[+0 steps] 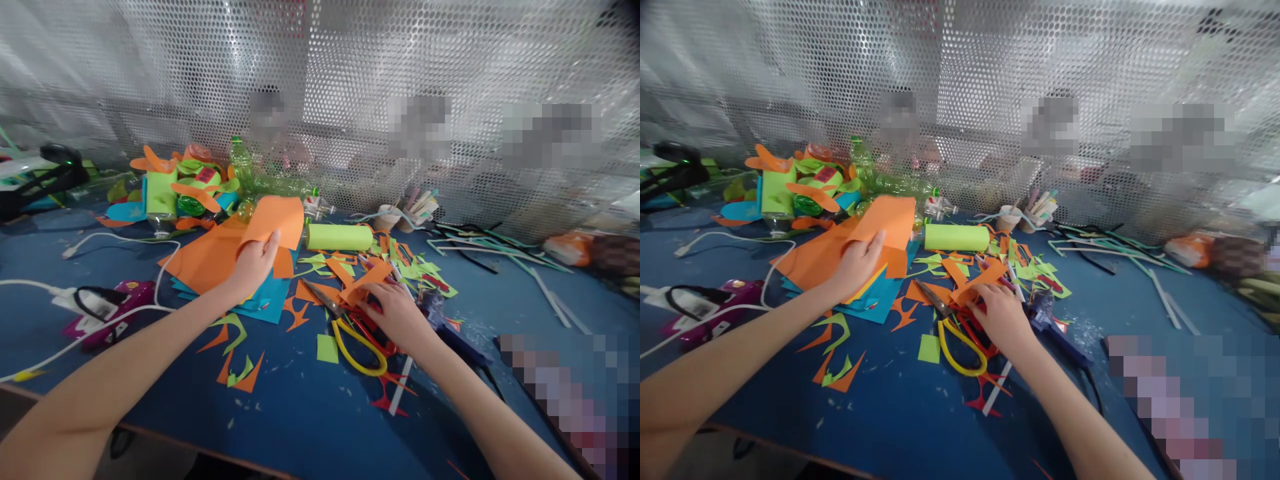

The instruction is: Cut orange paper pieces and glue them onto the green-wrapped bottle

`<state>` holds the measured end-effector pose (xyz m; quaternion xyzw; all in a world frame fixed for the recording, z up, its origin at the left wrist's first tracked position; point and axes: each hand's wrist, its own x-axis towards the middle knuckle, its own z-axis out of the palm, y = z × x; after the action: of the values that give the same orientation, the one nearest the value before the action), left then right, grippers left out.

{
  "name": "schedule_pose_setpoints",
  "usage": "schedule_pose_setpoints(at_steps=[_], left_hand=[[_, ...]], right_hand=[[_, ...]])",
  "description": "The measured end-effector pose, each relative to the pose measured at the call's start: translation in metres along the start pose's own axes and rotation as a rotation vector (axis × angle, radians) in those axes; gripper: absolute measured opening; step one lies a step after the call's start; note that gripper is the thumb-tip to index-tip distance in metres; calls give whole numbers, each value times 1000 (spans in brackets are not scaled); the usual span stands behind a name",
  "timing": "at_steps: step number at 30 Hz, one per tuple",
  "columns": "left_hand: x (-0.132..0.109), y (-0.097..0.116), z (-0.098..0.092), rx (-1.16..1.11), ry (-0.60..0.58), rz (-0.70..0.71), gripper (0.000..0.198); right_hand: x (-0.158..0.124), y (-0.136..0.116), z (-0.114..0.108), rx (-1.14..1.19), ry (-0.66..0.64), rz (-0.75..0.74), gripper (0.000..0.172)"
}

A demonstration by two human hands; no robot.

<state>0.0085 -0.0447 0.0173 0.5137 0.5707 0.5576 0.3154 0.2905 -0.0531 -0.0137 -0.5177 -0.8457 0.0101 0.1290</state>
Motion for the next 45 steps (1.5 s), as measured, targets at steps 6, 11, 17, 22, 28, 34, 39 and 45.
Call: schedule_pose_setpoints(at_steps=[6,11,17,22,28,34,39,45], left_hand=[[8,-3,-4,-73,-14,105,13],[23,-20,-4,-516,56,-416,21],[26,-23,-10,-590,-85,-586,45],[16,-16,-3,-618,-135,-579,48],[5,-12,8,-569,-292,-443,36],[-19,-3,19,-492,-787,-567,41],[-41,-6,29,-399,-724,-458,53],[-46,-11,36,-367,-689,-399,54]], right_hand=[[-1,-8,0,-66,29,13,29],[-2,-6,2,-128,62,46,34],[-1,-1,2,-120,35,139,44],[0,5,4,-93,26,148,31],[-2,-8,-9,-3,255,140,25],[-15,-50,-18,255,317,-405,27],[-21,-67,-13,364,190,-594,29],[-22,-67,-8,417,59,-568,35]])
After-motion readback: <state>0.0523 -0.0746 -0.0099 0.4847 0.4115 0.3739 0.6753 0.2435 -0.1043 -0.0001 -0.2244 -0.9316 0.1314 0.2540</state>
